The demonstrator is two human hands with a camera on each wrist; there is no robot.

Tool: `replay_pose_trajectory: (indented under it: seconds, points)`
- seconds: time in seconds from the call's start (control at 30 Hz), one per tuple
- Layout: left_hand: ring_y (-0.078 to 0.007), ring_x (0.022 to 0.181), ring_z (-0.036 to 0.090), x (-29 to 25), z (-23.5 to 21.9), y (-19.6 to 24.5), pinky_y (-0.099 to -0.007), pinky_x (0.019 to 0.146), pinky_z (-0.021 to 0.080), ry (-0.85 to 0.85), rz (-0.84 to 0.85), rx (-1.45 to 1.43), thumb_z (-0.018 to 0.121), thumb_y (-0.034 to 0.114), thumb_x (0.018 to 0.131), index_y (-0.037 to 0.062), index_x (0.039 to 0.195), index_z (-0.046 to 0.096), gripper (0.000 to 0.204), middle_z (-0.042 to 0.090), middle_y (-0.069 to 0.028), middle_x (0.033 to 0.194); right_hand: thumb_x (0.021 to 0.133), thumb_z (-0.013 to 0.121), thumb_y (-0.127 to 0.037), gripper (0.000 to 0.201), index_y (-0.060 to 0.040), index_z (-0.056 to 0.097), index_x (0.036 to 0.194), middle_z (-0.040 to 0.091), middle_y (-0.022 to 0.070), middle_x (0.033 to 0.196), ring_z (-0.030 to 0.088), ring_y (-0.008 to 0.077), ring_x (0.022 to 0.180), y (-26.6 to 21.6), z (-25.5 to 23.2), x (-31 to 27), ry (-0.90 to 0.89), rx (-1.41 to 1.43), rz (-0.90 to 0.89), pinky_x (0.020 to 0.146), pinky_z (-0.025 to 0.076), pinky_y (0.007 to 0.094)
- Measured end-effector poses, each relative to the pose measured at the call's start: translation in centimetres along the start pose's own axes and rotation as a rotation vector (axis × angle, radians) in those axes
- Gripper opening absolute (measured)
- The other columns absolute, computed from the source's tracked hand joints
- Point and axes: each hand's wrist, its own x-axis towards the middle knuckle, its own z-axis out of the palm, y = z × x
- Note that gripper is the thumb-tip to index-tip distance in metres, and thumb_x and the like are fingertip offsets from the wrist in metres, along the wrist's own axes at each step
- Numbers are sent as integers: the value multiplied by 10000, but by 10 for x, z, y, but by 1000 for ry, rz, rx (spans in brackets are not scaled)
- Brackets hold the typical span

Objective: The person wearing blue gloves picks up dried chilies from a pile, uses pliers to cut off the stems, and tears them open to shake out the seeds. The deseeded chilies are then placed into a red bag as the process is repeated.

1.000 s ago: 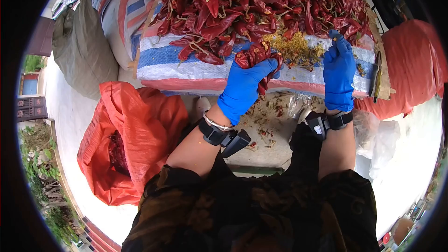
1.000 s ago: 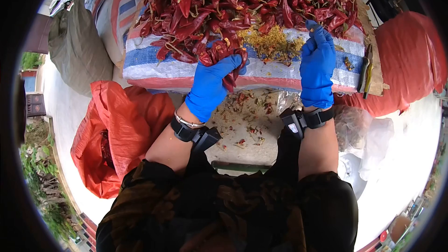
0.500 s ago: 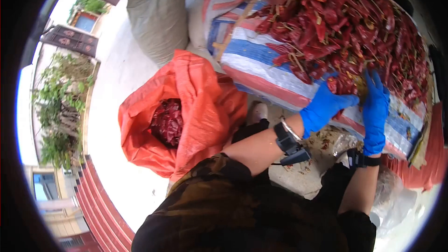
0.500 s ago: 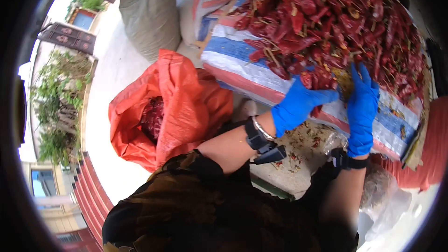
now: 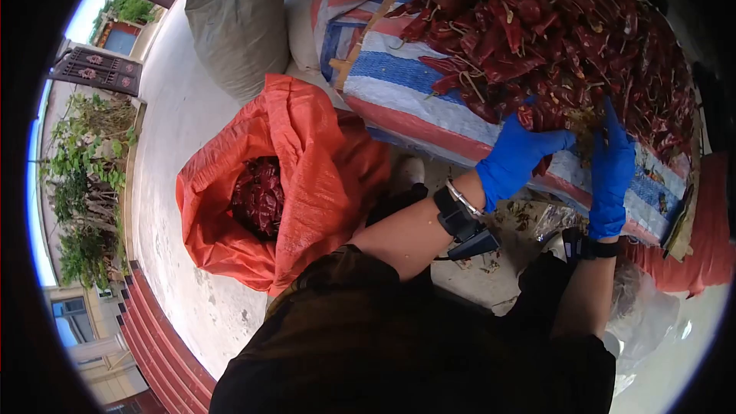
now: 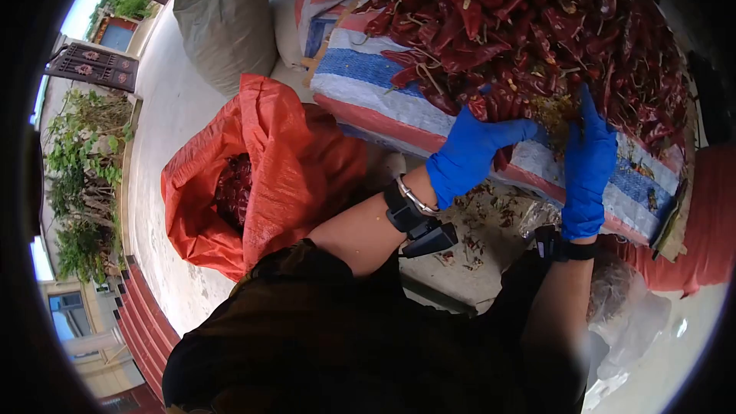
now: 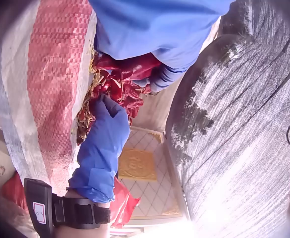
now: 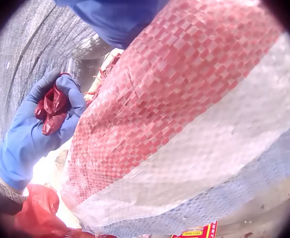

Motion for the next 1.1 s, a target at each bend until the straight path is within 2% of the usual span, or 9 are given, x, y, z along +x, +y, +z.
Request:
replay_pose_trajectory:
  seconds: [0.07, 0.2, 0.3, 0.47, 0.57, 0.67, 0.8, 0.87, 1.1]
  points:
    - [-70, 647, 542, -3, -9, 11, -214, 560, 425, -75, -148, 142, 630, 29, 734, 71, 858, 588, 137, 575, 8, 730, 752, 543, -20, 460, -176, 523, 1184, 601, 111, 915, 544, 287, 873, 11, 3, -2, -19, -5, -23, 792, 418, 361]
    - [-126, 738, 580, 5, -17, -8, -255, 673, 463, -63, 11, 93, 612, -2, 734, 27, 892, 603, 161, 607, -39, 810, 753, 570, -22, 349, -119, 584, 1089, 602, 111, 906, 559, 262, 822, 12, 4, -1, 100, 66, -58, 758, 434, 332]
    - [-85, 592, 531, 6, -11, -7, -216, 527, 407, 25, -62, 105, 617, 28, 735, 61, 788, 591, 68, 561, -6, 669, 760, 606, -41, 278, -84, 601, 1035, 602, 74, 889, 563, 191, 776, 4, 1, -3, 155, 330, 38, 717, 436, 276]
    - [-167, 767, 597, 7, -5, -9, -260, 705, 482, -12, -34, -64, 570, -43, 746, -4, 978, 575, 235, 613, -69, 868, 774, 622, -50, 195, -34, 602, 968, 557, 6, 858, 514, 81, 760, -11, -3, -5, -11, 817, 319, 688, 425, 227]
    - [-108, 673, 555, 6, -2, -6, -226, 627, 447, 30, -60, -26, 587, -17, 740, 29, 909, 591, 176, 587, -21, 769, 777, 602, -26, 233, -27, 595, 1010, 553, 26, 843, 526, 94, 755, -26, -5, -11, -60, 987, 349, 686, 432, 230]
    - [-109, 703, 561, 5, -1, -6, -232, 656, 454, -16, -60, -37, 584, -29, 737, 24, 954, 574, 223, 587, -30, 803, 783, 545, 25, 369, -50, 531, 1144, 578, 85, 878, 573, 156, 766, -37, -2, -15, -100, 645, -15, 714, 455, 250]
    - [-107, 668, 558, 4, 0, -6, -226, 615, 454, 29, -25, 110, 578, -19, 745, 24, 967, 559, 227, 585, -34, 809, 793, 537, 19, 365, -65, 533, 1147, 560, 68, 824, 565, 149, 722, -43, 3, -19, -130, 912, 91, 662, 456, 266]
    - [-89, 536, 520, 8, -8, -11, -209, 458, 403, 83, 46, 138, 585, 35, 756, 31, 915, 570, 159, 582, -29, 742, 796, 535, 15, 347, -70, 546, 1133, 550, 62, 822, 553, 137, 702, -38, -4, -12, -94, 820, 80, 648, 453, 257]
    - [-79, 500, 493, 6, -14, -6, -211, 426, 367, -51, -12, 221, 587, 51, 755, 34, 873, 576, 119, 584, -33, 684, 796, 569, -20, 278, -75, 590, 1068, 514, 36, 835, 502, 94, 659, -45, -7, -2, -102, 830, -6, 609, 428, 217]
